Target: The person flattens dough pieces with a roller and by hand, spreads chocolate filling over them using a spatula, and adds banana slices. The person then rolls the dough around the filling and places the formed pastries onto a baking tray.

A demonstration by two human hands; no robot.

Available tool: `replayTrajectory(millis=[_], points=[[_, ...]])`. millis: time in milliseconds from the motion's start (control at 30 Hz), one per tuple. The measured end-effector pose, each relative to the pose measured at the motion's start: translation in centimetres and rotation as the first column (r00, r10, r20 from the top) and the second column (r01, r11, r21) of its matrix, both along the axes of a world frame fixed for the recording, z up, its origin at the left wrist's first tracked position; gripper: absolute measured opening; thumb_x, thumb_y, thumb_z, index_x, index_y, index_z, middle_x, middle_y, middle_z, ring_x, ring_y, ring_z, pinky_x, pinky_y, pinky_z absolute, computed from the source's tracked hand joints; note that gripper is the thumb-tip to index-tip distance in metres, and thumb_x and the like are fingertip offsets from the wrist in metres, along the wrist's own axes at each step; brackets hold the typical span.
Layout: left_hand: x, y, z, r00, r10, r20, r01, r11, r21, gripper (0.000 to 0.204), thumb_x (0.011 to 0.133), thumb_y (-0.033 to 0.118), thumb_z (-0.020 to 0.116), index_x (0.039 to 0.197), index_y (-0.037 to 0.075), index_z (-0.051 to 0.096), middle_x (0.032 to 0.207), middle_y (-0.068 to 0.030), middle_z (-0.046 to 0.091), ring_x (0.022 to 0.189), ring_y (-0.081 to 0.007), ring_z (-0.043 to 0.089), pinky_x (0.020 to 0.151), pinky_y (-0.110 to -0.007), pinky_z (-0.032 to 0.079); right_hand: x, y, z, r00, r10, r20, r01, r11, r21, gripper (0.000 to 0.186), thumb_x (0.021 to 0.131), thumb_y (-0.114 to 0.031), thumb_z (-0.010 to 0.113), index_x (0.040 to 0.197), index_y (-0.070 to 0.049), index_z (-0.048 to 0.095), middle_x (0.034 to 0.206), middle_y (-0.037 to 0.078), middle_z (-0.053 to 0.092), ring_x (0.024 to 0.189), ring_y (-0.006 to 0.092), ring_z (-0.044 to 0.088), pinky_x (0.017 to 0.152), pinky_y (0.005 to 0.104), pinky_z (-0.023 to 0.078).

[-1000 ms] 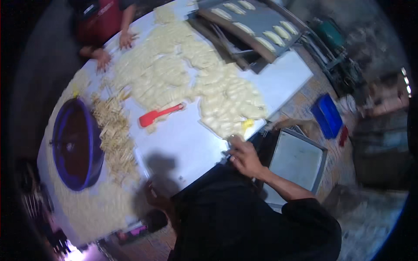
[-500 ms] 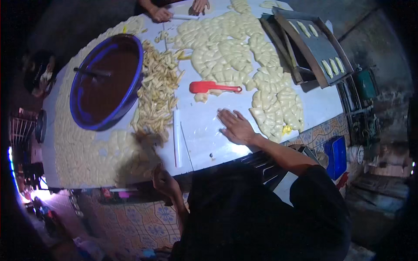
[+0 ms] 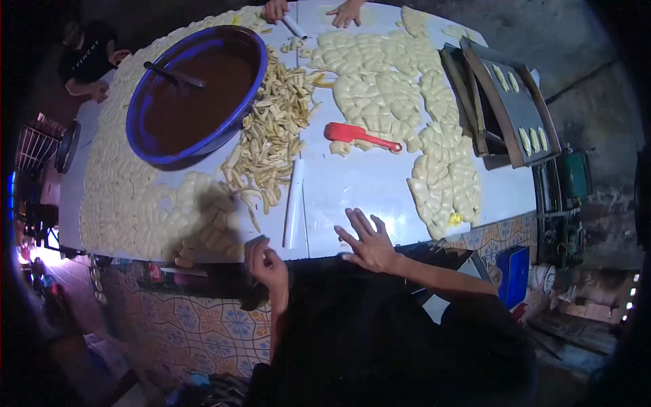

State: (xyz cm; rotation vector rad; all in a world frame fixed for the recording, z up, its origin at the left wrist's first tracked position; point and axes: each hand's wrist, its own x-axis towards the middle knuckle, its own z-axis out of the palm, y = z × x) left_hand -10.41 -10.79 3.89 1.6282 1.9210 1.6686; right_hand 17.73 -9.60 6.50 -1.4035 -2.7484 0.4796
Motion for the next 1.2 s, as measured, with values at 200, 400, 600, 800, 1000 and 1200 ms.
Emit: replayTrajectory(millis=[200,400,600,800,1000,1200], points=[[0.0,2.8,-1.9,0.997,0.071,-0.026,-0.068,0.992,0.104,0.018,0.077,-0.012,0.054,0.089,-0.002,0.065,0.087,-0.0174,0.067,0.081,-0.038,0.063,0.071,-0.047,0.05,-0.1,4.1,1.0,0.938,0.201,-0.281,-0.298,0.882,-0.364,0.046,0.097,-0.052,0.061,0.136,-0.029,0.067,0.17,0.02,0.011,0.156,0.0415,0.009,0.119,0.0646,0.016],[0.5,2.5,-1.2,0.989,0.077,-0.127,-0.073,0.997,0.039,0.014,0.074,-0.01,0.055,0.084,-0.002,0.06,0.085,-0.0179,0.064,0.079,-0.0394,0.06,0.07,-0.049,0.048,-14.2,22.0,10.0,0.873,0.038,-0.486,0.052,0.984,0.171,0.081,0.086,-0.017,0.069,0.159,-0.021,0.035,0.169,0.025,0.006,0.152,0.0485,0.015,0.118,0.0631,0.022],[0.4,1.9,-1.6,0.979,0.167,-0.119,-0.166,0.986,0.016,0.011,0.078,-0.005,0.055,0.086,-0.001,0.062,0.085,-0.0174,0.064,0.081,-0.0383,0.061,0.072,-0.048,0.049,-19.0,27.6,9.2,1.0,-0.02,0.024,0.003,0.818,0.576,0.071,0.087,-0.011,0.06,0.155,-0.019,0.041,0.167,0.028,0.009,0.153,0.0443,0.019,0.114,0.0635,0.028],[0.3,2.2,-0.6,0.984,0.157,-0.081,-0.157,0.988,0.014,0.014,0.076,-0.007,0.055,0.087,-0.002,0.063,0.088,-0.0196,0.065,0.083,-0.0403,0.061,0.075,-0.049,0.049,-7.9,15.8,10.2,0.991,0.099,-0.09,-0.119,0.961,-0.251,0.064,0.088,-0.013,0.063,0.15,-0.017,0.049,0.162,0.026,0.029,0.147,0.0415,0.036,0.118,0.0515,0.033],[1.0,2.4,-1.6,0.983,0.113,-0.144,-0.113,0.994,0.012,0.018,0.077,-0.006,0.053,0.091,-0.003,0.064,0.087,-0.0204,0.062,0.082,-0.0408,0.059,0.074,-0.051,0.048,1.4,8.6,-3.7,0.933,-0.361,-0.008,0.358,0.921,0.151,0.076,0.097,-0.038,0.055,0.152,0.01,0.033,0.162,0.033,0.022,0.152,0.0465,0.022,0.121,0.0596,0.021],[1.2,2.3,-2.1,0.984,0.101,-0.149,-0.102,0.995,0.004,0.015,0.081,-0.01,0.05,0.092,-0.007,0.061,0.09,-0.0218,0.061,0.082,-0.0412,0.054,0.076,-0.05,0.045,-4.4,3.8,-0.1,0.992,0.116,-0.044,-0.12,0.987,-0.107,0.068,0.099,-0.04,0.053,0.154,-0.003,0.036,0.164,0.019,0.027,0.153,0.0331,0.024,0.123,0.055,0.022]])
